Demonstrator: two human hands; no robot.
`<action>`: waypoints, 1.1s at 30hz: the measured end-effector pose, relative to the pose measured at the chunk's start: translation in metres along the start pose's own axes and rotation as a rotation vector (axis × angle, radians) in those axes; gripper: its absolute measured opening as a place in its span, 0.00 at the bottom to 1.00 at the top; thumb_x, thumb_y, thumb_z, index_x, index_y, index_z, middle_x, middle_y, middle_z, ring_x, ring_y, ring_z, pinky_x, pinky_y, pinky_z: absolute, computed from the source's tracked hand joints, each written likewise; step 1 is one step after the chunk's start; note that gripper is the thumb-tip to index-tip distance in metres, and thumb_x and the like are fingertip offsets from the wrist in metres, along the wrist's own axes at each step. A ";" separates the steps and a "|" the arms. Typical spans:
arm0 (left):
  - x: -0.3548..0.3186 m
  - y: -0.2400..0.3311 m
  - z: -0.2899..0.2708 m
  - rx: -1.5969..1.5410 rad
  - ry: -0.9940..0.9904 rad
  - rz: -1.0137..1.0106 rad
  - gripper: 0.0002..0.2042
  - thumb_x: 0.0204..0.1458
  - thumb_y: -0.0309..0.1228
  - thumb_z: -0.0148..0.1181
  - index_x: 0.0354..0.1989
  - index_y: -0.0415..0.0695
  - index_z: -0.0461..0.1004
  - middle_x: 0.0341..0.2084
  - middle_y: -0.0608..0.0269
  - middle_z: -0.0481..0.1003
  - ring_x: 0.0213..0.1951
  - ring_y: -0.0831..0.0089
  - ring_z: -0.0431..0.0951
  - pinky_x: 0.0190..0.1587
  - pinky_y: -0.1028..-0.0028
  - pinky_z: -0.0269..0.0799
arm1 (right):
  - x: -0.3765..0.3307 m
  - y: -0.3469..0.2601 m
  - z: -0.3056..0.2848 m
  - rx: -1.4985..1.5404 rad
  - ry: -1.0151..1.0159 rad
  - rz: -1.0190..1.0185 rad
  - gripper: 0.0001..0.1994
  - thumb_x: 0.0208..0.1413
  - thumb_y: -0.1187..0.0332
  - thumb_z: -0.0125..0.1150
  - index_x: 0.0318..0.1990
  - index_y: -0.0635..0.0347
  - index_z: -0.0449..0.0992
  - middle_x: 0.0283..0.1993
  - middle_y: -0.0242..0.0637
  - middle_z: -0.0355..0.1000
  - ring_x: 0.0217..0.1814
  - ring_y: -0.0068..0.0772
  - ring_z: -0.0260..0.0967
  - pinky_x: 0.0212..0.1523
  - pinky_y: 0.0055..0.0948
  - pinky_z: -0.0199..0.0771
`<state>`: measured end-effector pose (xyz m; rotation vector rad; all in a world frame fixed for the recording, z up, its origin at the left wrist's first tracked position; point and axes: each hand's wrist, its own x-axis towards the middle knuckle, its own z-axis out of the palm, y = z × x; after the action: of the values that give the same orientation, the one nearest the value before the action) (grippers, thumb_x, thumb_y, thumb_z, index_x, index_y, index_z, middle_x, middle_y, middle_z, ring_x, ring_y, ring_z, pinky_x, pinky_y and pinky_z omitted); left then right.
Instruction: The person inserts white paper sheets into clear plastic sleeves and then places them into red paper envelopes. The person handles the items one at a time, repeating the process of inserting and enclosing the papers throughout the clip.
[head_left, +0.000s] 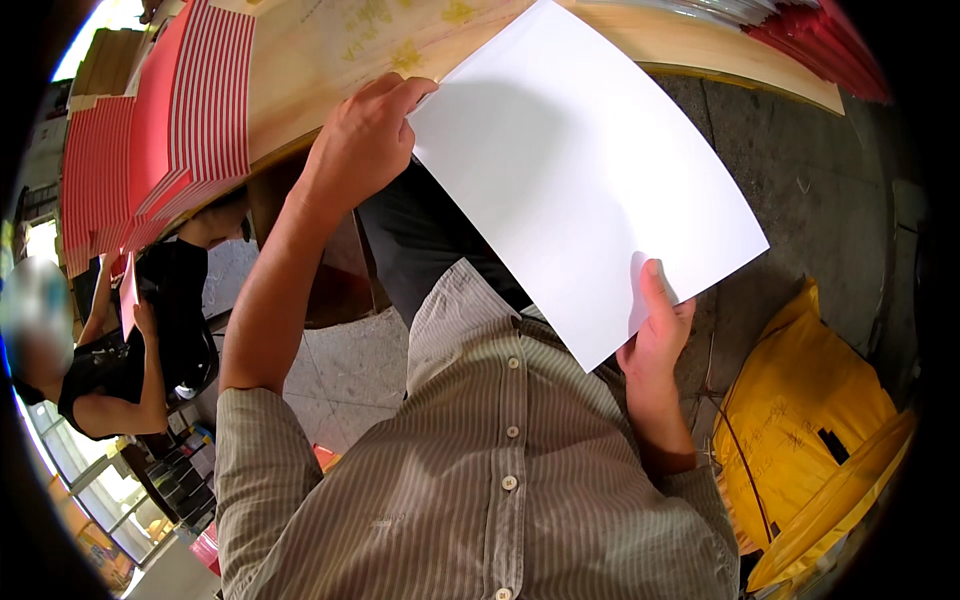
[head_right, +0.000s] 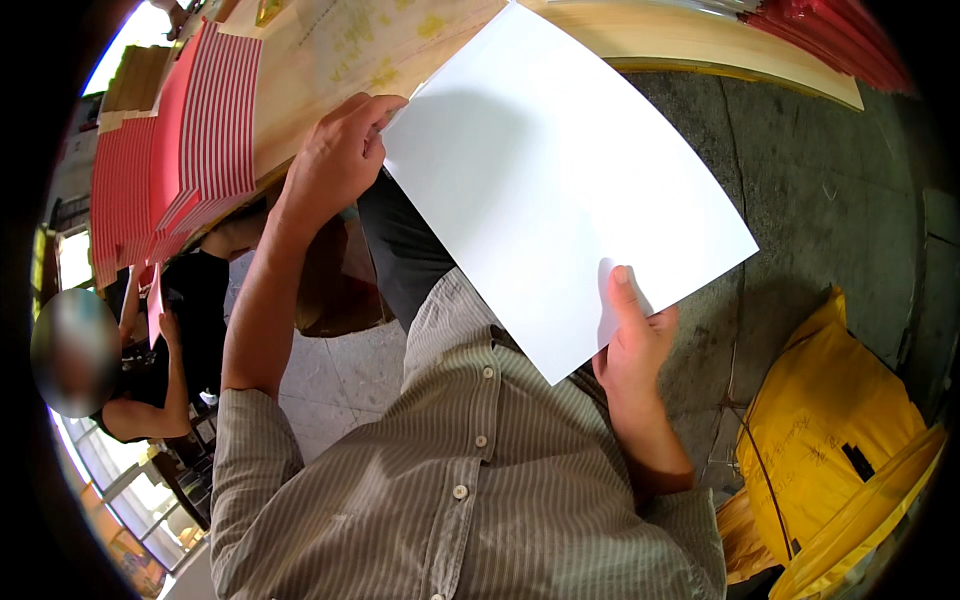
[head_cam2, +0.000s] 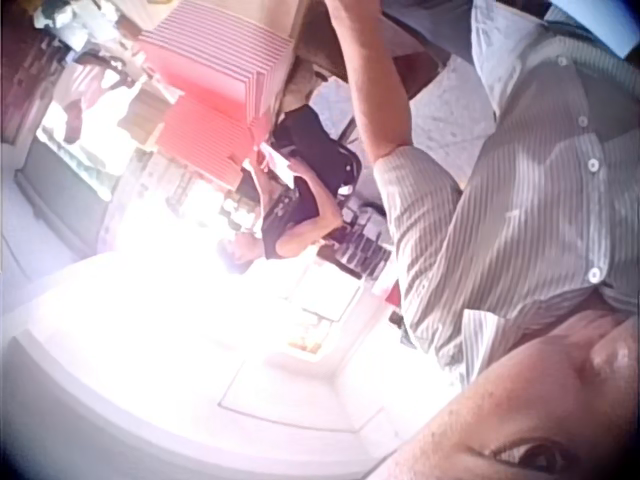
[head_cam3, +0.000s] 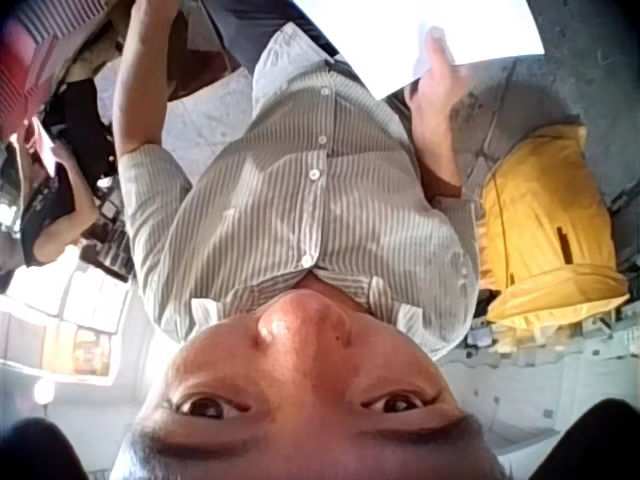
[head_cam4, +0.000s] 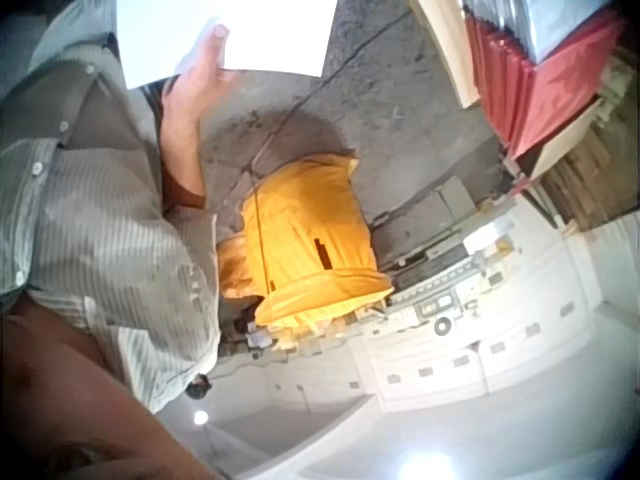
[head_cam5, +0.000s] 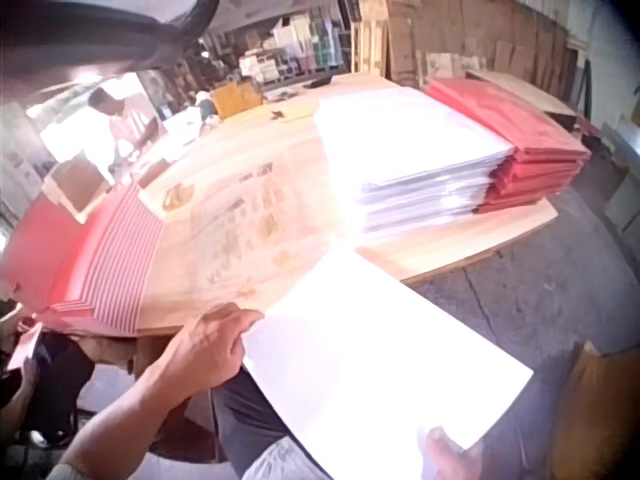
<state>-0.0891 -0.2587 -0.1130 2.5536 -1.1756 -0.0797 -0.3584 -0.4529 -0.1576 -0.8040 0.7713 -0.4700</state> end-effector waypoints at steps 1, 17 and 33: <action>-0.001 0.001 -0.001 0.006 0.005 -0.009 0.18 0.47 0.16 0.53 0.48 0.42 0.76 0.34 0.53 0.76 0.40 0.53 0.77 0.42 0.60 0.74 | 0.000 0.001 -0.001 0.002 -0.008 0.013 0.19 0.60 0.68 0.66 0.54 0.68 0.71 0.47 0.39 0.73 0.47 0.29 0.73 0.46 0.30 0.74; 0.035 0.019 0.028 0.176 0.199 0.133 0.08 0.52 0.22 0.57 0.39 0.43 0.79 0.34 0.60 0.75 0.37 0.59 0.78 0.39 0.64 0.77 | 0.003 0.002 -0.008 0.032 -0.027 0.073 0.20 0.59 0.70 0.65 0.55 0.69 0.69 0.50 0.43 0.73 0.50 0.35 0.74 0.48 0.35 0.76; -0.001 0.015 0.006 0.133 0.159 0.009 0.09 0.52 0.21 0.57 0.40 0.41 0.79 0.32 0.55 0.75 0.39 0.55 0.77 0.42 0.61 0.75 | 0.000 0.004 -0.005 0.126 -0.093 0.118 0.21 0.62 0.72 0.61 0.60 0.66 0.66 0.54 0.42 0.70 0.57 0.36 0.71 0.55 0.37 0.74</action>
<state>-0.1018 -0.2692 -0.1138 2.6122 -1.1665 0.2061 -0.3619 -0.4525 -0.1633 -0.6543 0.6913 -0.3688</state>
